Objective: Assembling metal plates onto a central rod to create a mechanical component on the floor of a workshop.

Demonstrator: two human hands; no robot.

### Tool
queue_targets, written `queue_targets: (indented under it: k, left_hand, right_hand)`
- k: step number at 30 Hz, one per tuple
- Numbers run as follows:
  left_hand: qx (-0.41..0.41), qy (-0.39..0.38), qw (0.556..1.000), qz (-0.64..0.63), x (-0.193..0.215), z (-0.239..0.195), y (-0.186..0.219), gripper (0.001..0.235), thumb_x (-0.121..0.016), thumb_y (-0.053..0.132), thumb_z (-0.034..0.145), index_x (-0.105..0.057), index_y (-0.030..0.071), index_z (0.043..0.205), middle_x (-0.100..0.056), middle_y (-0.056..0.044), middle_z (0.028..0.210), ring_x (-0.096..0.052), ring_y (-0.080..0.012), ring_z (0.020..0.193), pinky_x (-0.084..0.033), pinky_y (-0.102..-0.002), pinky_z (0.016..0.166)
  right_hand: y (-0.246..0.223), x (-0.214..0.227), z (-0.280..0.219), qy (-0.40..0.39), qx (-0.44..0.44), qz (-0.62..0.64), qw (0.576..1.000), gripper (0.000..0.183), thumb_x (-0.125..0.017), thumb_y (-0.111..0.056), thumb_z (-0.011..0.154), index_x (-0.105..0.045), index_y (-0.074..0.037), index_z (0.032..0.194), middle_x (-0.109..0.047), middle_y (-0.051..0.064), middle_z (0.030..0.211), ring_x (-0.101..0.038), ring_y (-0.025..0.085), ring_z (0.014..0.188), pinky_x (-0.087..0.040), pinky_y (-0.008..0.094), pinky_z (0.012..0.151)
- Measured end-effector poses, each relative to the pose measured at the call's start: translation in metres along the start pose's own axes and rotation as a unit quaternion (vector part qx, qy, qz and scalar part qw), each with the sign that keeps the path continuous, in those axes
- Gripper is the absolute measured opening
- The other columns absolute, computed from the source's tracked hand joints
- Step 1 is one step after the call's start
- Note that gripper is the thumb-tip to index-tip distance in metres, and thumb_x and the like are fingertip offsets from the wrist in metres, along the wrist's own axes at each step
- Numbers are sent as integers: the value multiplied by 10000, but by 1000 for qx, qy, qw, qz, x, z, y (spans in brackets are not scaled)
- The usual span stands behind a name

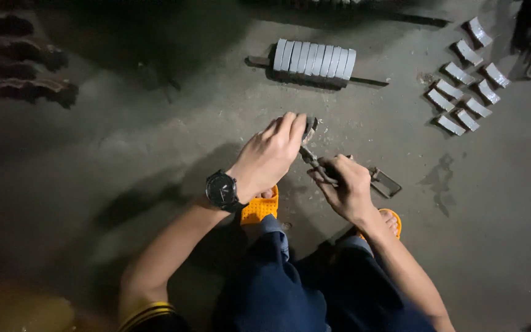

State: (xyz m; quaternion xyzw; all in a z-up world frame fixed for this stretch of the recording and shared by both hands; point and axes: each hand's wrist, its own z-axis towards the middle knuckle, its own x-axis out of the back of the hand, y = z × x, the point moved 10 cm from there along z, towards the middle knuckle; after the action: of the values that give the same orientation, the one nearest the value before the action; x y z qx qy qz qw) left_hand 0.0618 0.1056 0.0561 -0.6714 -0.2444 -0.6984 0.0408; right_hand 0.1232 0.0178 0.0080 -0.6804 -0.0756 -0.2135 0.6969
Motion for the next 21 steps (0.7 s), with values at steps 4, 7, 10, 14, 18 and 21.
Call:
queue_targets:
  k: [4,7,10,14,18,21]
  left_hand:
    - [29,34,995,-88,47,-1,8,646,-654,119,792,-334,-151,1284,-385,-341,1247,-361,-446,1222,-243,-538,1025]
    - [27,194,969,-150,69,-25,4,513,-679,205,817,-471,-80,1189,-441,-232,1106,-404,-338,1050,-334,-444,886]
    - [55,307,917,-247,83,-48,-3,236,-712,77,770,-645,-22,973,-596,-90,796,-593,-218,696,-527,-301,646]
    - [184,218,856,-431,20,-55,-17,68,-706,112,787,-673,52,785,-632,-56,640,-625,-241,591,-504,-282,540]
    - [226,171,766,-578,-18,-49,-8,173,-682,118,810,-644,26,668,-634,-120,584,-547,-96,592,-446,-262,547]
    - [170,189,734,-630,4,-28,0,126,-635,46,799,-626,7,680,-603,-111,593,-498,-108,586,-469,-290,576]
  right_hand:
    - [-4,12,-2,81,39,-5,996,105,-676,-60,779,-633,-42,873,-541,61,596,-555,307,526,-440,338,461]
    - [1,21,10,63,-81,172,980,133,-624,-112,815,-574,-28,727,-513,94,494,-492,239,379,-401,305,343]
    - [34,-8,-3,2,-207,447,870,319,-582,-185,864,-487,-18,609,-448,96,418,-402,122,271,-358,252,253]
    - [27,-29,-9,-40,-194,684,702,370,-608,-146,867,-425,7,584,-384,107,405,-336,68,298,-291,187,297]
    - [23,-37,-13,-63,-183,690,698,322,-618,-151,856,-502,67,650,-373,101,394,-295,53,298,-284,182,299]
    - [33,-43,-21,-63,-166,666,725,304,-630,-135,833,-534,106,674,-385,113,378,-307,72,290,-375,235,311]
